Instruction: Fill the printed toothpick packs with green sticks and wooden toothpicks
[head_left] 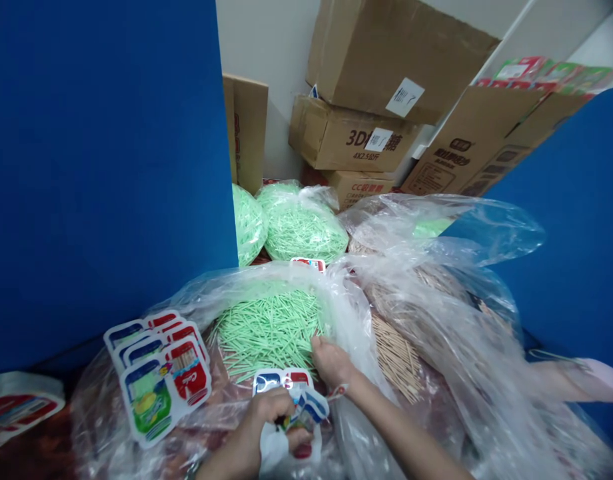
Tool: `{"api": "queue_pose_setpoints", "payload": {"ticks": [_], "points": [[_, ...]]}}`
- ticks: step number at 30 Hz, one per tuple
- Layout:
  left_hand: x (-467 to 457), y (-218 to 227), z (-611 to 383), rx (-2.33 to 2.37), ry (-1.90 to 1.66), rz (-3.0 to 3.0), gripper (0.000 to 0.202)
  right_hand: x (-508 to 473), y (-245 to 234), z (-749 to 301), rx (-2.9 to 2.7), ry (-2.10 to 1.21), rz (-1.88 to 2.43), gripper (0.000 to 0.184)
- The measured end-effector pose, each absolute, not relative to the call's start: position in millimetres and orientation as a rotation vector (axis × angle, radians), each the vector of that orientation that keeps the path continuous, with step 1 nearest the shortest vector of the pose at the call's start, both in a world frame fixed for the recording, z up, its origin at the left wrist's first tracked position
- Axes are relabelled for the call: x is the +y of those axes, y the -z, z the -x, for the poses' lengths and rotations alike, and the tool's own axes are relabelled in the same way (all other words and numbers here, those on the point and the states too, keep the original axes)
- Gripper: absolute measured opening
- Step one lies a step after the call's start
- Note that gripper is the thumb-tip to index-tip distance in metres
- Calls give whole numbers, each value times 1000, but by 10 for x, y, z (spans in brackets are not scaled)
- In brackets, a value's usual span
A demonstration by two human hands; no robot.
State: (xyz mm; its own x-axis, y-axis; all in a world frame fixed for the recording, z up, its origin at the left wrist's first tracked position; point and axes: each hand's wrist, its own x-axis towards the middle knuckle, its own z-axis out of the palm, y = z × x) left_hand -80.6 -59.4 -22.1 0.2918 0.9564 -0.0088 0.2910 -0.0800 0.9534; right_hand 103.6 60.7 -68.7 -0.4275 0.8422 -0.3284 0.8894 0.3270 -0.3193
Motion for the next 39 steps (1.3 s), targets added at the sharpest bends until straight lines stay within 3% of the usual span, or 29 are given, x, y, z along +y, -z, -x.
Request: {"api": "queue_pose_setpoints", "payload": {"ticks": [2,4,6,9,13,17,24,34,39], "points": [[-574,261,835,1218,-841,-1607,32,647,590,-1080,2492,829,-1622,9],[-544,267,865,1270,-856,-1613,34,668,482,-1098,2498,1114,-1662,20],[-513,229,891,1307,-860,-1617,35,667,376,-1072,2382,1750,-1807,26],[-482,136,924,1340,-853,-1635,34,651,200,-966,1780,2855,-1881,34],[-450,94,965,1445,-911,-1642,36,623,-139,-801,1599,3265,-1899,36],[-396,121,977,1503,-951,-1664,35,505,-482,-645,2285,3156,-2007,25],[-330,133,920,1485,-1034,-1732,32,287,-574,-414,3097,2661,-1685,19],[-329,185,928,1477,-1117,-1847,28,237,-489,-349,3455,2053,-1712,23],[-327,102,940,1453,-1222,-1870,26,151,-364,-375,3504,1575,-1665,19]]}}
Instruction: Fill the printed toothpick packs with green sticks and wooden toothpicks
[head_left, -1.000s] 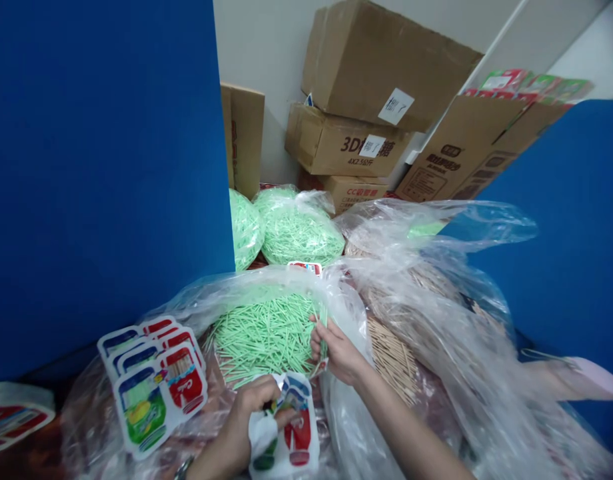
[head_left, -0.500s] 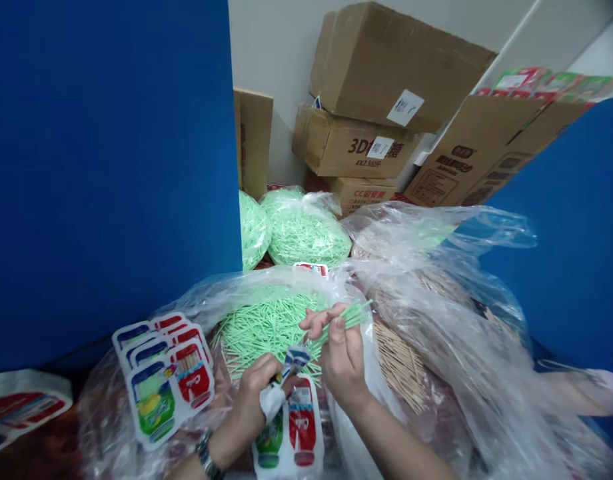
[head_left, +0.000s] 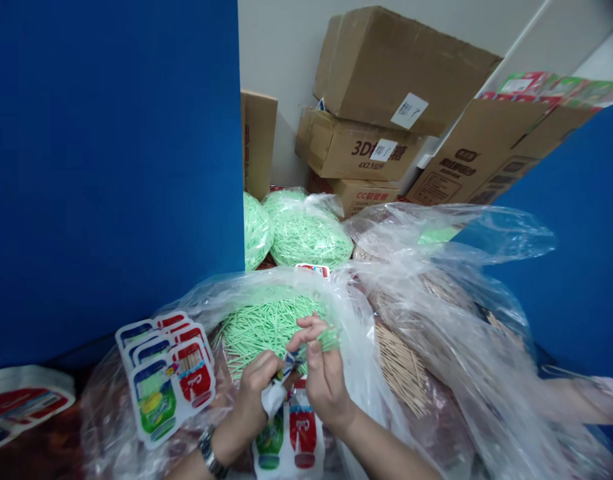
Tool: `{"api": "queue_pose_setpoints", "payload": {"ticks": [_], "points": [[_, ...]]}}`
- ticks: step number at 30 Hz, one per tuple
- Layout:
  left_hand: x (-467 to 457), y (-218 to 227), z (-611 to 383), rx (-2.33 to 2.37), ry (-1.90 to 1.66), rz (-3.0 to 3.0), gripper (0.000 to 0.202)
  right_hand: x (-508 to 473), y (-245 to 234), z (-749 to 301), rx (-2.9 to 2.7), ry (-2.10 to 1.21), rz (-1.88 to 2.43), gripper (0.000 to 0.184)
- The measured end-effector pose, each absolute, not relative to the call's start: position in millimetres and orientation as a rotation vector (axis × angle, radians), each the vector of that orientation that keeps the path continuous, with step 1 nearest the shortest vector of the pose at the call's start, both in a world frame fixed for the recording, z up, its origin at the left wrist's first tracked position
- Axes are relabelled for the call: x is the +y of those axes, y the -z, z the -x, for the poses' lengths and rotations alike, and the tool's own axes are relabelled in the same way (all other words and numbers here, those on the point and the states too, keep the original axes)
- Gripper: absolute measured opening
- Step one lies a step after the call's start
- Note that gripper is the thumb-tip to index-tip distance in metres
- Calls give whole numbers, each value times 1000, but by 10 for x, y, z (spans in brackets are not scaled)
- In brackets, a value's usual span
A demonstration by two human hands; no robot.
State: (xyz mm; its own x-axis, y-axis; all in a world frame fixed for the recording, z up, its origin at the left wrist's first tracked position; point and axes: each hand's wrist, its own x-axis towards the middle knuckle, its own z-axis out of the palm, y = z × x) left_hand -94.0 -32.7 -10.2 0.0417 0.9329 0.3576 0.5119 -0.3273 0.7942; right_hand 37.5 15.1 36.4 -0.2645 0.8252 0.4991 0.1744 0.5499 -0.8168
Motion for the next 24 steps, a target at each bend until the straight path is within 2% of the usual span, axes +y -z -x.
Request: {"api": "queue_pose_setpoints", "payload": {"ticks": [3,8,13,18,21,24], "points": [[-334,92,990,1442,-1251,-1935,22,150,-326,-453,-1934,-677,899,17],[-342,67,1073,1434,-1160,-1987,16,248,-408,-610,-2050,-551,860,46],[-326,-51,1054,1427,-1201,-2026,16,280,-410,-621,-2364,-242,632,47],[-314,-25,1078,1447,-1170,-2002,17,288,-386,-583,-2312,-155,662,64],[-305,116,1135,1414,-1200,-2017,13,323,-432,-583,-2473,-113,574,57],[-300,221,1209,1432,-1256,-2010,12,411,-440,-668,-2380,-295,672,50]]}}
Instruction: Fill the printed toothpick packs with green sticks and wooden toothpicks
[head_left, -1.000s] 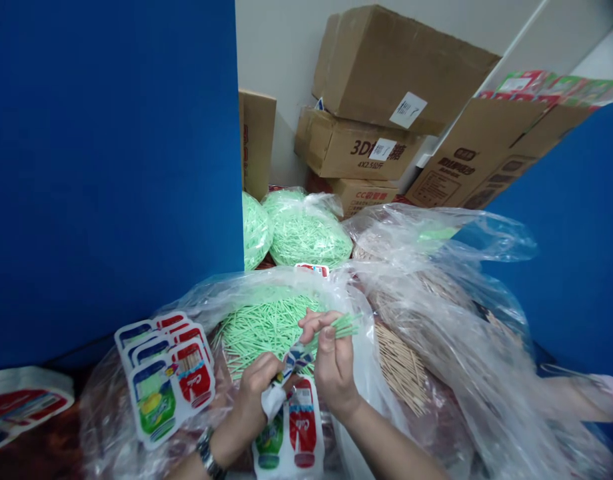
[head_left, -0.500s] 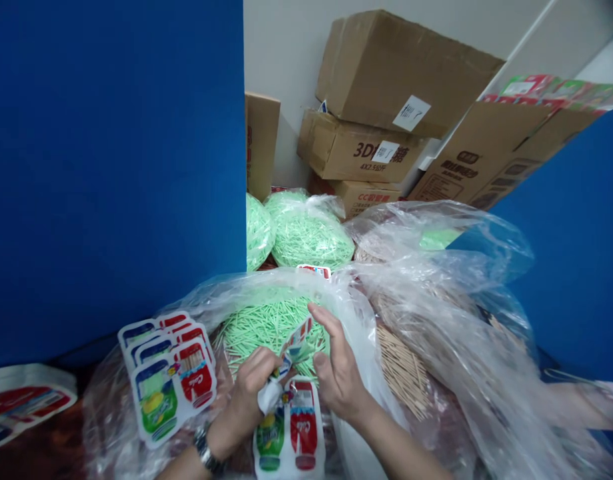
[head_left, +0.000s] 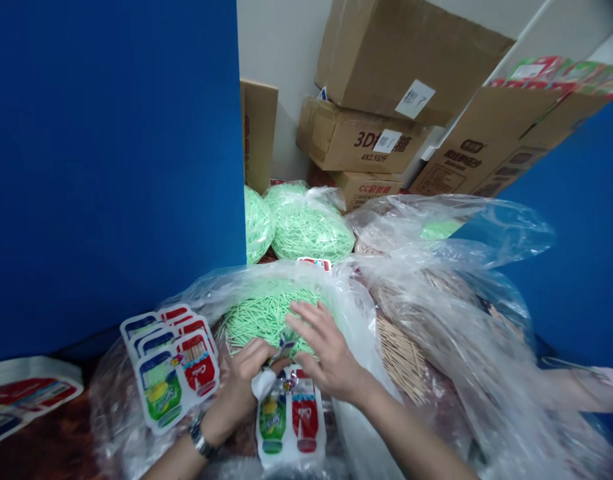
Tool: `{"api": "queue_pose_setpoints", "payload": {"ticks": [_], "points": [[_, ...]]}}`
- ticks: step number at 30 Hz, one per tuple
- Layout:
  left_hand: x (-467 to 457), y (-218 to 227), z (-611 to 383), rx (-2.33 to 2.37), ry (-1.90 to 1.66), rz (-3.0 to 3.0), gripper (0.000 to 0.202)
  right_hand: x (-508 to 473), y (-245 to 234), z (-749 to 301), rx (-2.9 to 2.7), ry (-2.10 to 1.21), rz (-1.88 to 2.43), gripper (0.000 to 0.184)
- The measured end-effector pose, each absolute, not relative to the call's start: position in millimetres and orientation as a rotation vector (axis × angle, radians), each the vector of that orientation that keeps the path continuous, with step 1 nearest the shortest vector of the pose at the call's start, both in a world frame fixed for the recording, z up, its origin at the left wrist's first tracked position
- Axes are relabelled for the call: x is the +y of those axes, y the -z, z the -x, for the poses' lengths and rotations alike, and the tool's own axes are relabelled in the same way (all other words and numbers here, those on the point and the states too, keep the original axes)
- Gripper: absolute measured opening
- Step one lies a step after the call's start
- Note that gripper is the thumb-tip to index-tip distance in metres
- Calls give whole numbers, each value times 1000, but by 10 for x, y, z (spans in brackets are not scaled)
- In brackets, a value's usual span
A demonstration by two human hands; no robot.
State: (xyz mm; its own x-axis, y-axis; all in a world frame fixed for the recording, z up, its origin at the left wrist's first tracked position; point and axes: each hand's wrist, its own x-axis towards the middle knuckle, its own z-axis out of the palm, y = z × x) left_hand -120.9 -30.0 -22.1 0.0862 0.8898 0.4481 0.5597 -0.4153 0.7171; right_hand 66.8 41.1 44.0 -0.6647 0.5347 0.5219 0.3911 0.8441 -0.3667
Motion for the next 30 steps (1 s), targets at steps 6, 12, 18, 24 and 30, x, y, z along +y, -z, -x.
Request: {"api": "queue_pose_setpoints", "payload": {"ticks": [6,12,18,24,30], "points": [[-322,146,1345,1480,-1321,-2017,20,581,-38,-897,-2481,-533,1202,20],[-350,96,1336,1418,-1333,-2048,16,535,435,-784,-2953,-219,1357,19],[-390,182,1335,1426,-1282,-2076,15,656,550,-669,-3076,-95,1082,17],[-391,140,1313,1356,-1337,-2185,13,767,568,-708,-3109,-104,858,14],[-404,104,1302,1306,-1407,-2235,11,769,486,-871,-2947,-150,1038,27]]}}
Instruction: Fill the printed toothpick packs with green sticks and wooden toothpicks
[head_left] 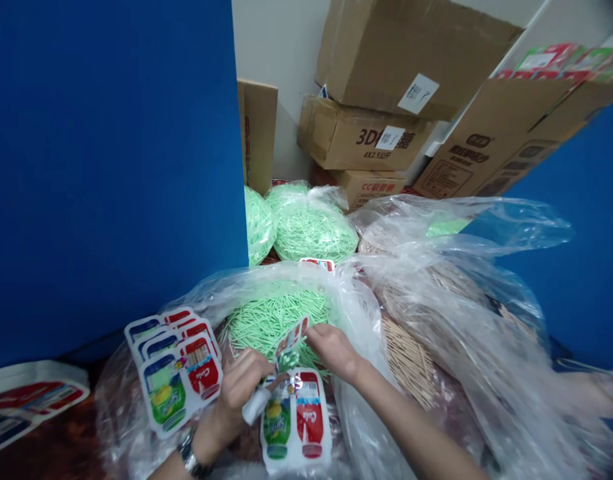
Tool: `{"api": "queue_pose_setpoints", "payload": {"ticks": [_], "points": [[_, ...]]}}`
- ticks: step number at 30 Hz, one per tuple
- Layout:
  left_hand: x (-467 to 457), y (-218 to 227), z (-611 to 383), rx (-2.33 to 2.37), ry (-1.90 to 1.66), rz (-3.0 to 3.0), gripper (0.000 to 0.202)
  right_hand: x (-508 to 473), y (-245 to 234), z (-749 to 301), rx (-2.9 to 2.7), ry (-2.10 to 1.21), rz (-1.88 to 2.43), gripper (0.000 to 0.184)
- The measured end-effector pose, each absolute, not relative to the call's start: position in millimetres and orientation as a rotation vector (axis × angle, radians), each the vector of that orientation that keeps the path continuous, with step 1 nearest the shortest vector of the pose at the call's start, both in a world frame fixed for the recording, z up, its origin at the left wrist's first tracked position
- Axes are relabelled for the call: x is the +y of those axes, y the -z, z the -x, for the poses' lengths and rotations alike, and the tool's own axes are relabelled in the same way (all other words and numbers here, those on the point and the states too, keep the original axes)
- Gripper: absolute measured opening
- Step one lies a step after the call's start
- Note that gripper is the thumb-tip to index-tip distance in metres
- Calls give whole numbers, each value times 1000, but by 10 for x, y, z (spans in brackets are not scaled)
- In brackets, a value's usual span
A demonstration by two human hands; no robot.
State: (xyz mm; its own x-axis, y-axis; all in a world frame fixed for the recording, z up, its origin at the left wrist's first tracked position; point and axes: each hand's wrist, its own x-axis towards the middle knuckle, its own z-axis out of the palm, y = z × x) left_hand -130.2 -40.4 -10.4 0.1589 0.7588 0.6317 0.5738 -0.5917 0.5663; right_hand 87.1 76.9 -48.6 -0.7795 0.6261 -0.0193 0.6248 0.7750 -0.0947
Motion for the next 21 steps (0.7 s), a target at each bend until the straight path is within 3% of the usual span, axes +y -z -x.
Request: {"api": "queue_pose_setpoints", "payload": {"ticks": [4,11,16,21], "points": [[-431,148,1308,1300,-1331,-2192,8,725,320,-952,-2607,-335,1053,47],[-412,172,1258,1334,-1162,-2146,8,349,-456,-785,-1695,-712,905,51],[-402,190,1207,1325,-1130,-2118,7,168,-671,-566,-1749,-698,565,58],[-402,184,1207,1352,-1175,-2068,12,172,-566,-519,-2064,-378,600,56]]}}
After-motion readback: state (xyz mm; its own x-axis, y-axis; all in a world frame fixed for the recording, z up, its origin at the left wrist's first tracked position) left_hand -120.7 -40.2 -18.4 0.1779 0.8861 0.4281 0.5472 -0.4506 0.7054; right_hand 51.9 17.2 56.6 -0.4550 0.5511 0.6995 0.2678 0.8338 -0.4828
